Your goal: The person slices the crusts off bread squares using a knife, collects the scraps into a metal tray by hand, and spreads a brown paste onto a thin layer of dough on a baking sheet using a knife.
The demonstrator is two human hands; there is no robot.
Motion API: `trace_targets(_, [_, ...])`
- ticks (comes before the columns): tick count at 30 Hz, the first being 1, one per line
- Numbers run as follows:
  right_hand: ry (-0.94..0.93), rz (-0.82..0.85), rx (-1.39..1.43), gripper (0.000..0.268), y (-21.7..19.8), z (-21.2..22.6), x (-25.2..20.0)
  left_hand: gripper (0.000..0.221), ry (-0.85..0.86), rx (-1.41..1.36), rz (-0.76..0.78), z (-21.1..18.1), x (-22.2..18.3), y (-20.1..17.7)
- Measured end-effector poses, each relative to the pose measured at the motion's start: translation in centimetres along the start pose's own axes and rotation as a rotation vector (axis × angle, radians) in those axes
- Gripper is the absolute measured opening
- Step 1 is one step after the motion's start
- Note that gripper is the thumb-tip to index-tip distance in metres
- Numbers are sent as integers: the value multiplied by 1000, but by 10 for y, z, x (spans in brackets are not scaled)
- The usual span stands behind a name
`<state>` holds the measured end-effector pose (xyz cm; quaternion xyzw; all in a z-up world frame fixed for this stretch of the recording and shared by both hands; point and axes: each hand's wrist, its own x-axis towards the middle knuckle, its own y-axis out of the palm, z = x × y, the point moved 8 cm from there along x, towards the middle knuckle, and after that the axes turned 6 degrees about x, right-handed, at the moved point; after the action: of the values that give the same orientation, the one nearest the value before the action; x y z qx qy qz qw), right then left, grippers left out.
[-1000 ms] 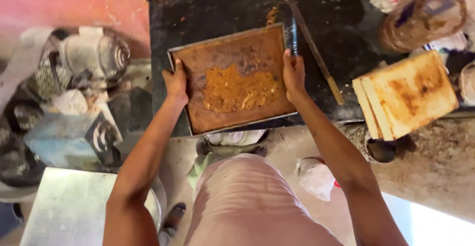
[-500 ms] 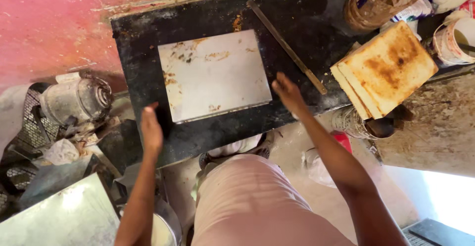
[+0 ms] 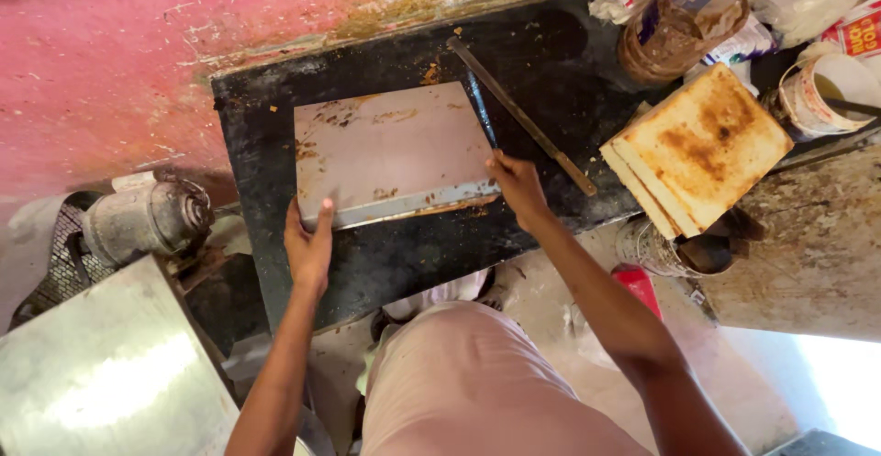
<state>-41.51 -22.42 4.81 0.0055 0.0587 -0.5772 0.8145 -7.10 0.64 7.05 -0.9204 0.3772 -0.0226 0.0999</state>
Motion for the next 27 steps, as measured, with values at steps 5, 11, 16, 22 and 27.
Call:
trace_targets(5, [92, -116, 42, 34, 0, -13, -1, 63, -130, -124, -60, 19, 10, 2])
trace_targets(11, [115, -126, 83, 35, 12, -12, -14, 54, -121, -208, -129, 58, 15, -5])
trace_targets(16, [47, -106, 164, 38, 24, 12, -33, 44, -143, -253, -142, 83, 16, -15])
trace_targets(22, [-82, -112, 37, 47, 42, 28, -42, 31, -84, -348, -232, 110, 22, -29])
trace_targets(27, [42, -72, 203, 56, 55, 32, -46, 26, -4, -507, -265, 118, 33, -44])
